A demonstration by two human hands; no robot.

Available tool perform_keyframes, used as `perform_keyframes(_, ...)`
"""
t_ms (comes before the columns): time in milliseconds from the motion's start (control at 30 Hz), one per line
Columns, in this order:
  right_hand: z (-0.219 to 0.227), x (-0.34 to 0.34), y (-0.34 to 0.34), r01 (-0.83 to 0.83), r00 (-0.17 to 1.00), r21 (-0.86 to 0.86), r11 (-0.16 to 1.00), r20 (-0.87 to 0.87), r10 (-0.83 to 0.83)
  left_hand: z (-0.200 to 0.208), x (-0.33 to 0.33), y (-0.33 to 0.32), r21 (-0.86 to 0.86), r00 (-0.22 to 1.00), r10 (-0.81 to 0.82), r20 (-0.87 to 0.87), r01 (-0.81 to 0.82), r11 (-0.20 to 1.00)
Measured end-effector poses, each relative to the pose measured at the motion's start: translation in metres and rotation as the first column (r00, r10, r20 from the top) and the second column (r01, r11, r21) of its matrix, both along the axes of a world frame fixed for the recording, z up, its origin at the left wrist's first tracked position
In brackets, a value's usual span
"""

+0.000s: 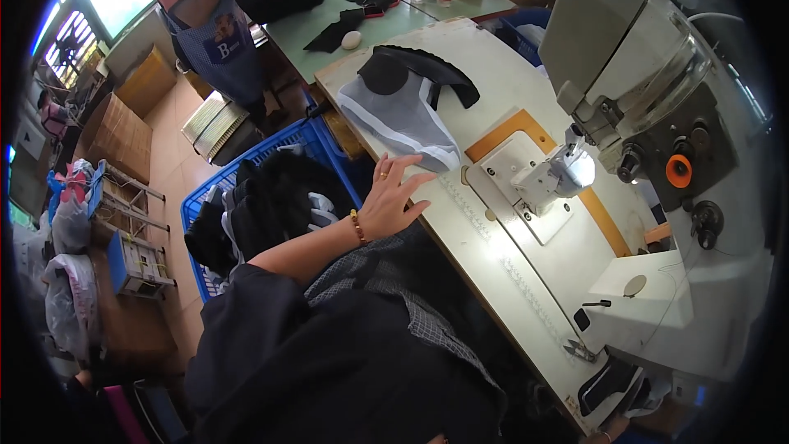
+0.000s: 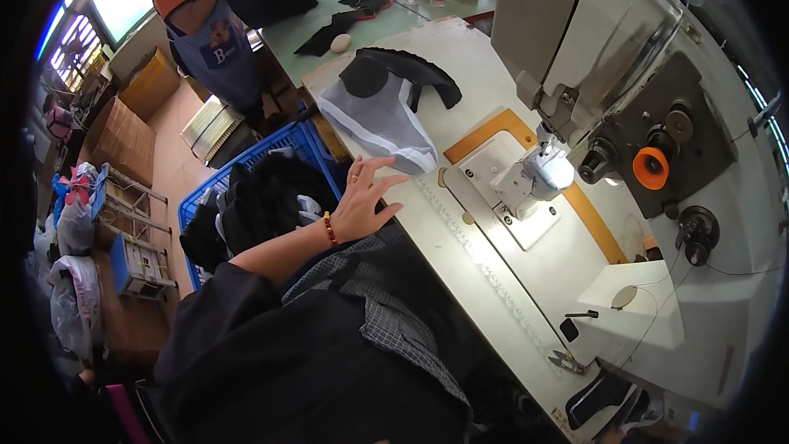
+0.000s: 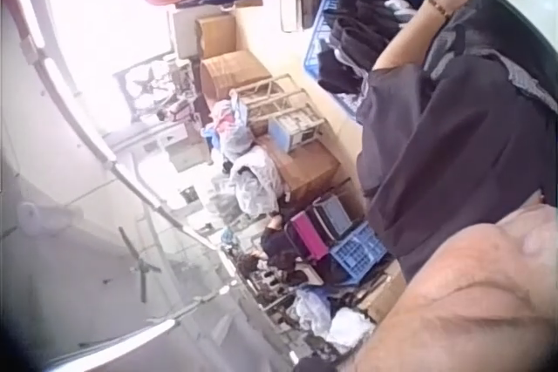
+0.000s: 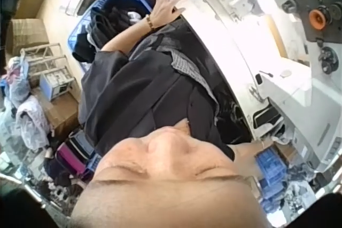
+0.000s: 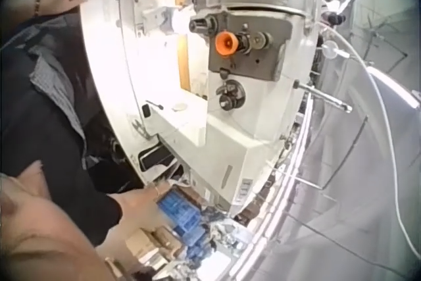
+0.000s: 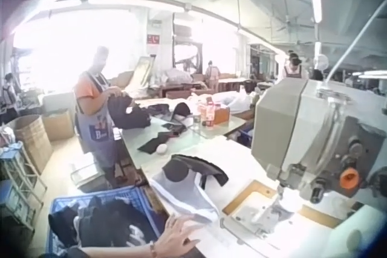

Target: Sewing and stitching parts of a shoe using an industrial sewing machine in a factory environment.

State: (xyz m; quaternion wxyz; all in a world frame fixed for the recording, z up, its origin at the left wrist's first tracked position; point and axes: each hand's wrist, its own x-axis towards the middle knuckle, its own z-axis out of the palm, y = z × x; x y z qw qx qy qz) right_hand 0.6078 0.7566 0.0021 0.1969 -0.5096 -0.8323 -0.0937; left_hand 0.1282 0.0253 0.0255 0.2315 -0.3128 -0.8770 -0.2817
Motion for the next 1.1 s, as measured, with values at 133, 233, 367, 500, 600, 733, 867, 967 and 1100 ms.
perform_keyframes(133, 0.007, -0.005, -0.007, -0.046, 0.999, -0.012, 0.999, -0.027, 0.045, -0.013, 0.020, -0.016, -0.002, 1.000, -0.024, 0.006, 0.024, 1.000)
perform_keyframes(233, 0.006, 0.007, -0.025, 0.016, 0.996, -0.015, 1.000, -0.084, -0.018, -0.026, 0.026, -0.031, -0.024, 1.000, -0.029, -0.012, 0.029, 0.999)
perform_keyframes(367, -0.005, 0.031, -0.035, 0.315, 0.945, -0.005, 0.949, -0.093, -0.314, -0.036, 0.021, -0.032, -0.008, 0.988, -0.103, -0.114, 0.103, 0.995)
perform_keyframes(500, 0.007, 0.033, -0.033, 0.422, 0.893, -0.018, 0.906, -0.166, -0.419, -0.037, 0.010, -0.028, 0.025, 0.969, -0.210, -0.132, 0.215, 0.976)
perform_keyframes(600, 0.030, 0.028, -0.037, 0.448, 0.865, -0.019, 0.894, -0.246, -0.438, -0.035, -0.003, -0.024, -0.003, 0.965, -0.224, -0.135, 0.226, 0.974)
perform_keyframes(733, 0.062, 0.034, -0.044, 0.427, 0.820, -0.034, 0.904, -0.407, -0.403, -0.031, -0.011, -0.014, 0.014, 0.959, -0.249, -0.137, 0.253, 0.967)
perform_keyframes(867, 0.057, 0.043, -0.036, 0.405, 0.799, -0.017, 0.914, -0.480, -0.363, -0.034, -0.009, 0.001, 0.019, 0.943, -0.309, -0.120, 0.313, 0.949)
perform_keyframes(967, 0.019, 0.042, -0.027, 0.355, 0.857, -0.053, 0.933, -0.380, -0.347, -0.038, -0.004, 0.011, 0.010, 0.925, -0.349, -0.148, 0.354, 0.935)
perform_keyframes(1100, -0.027, 0.041, -0.026, 0.157, 0.960, -0.125, 0.980, -0.212, -0.181, -0.035, 0.001, 0.018, -0.018, 0.924, -0.361, -0.129, 0.362, 0.932)
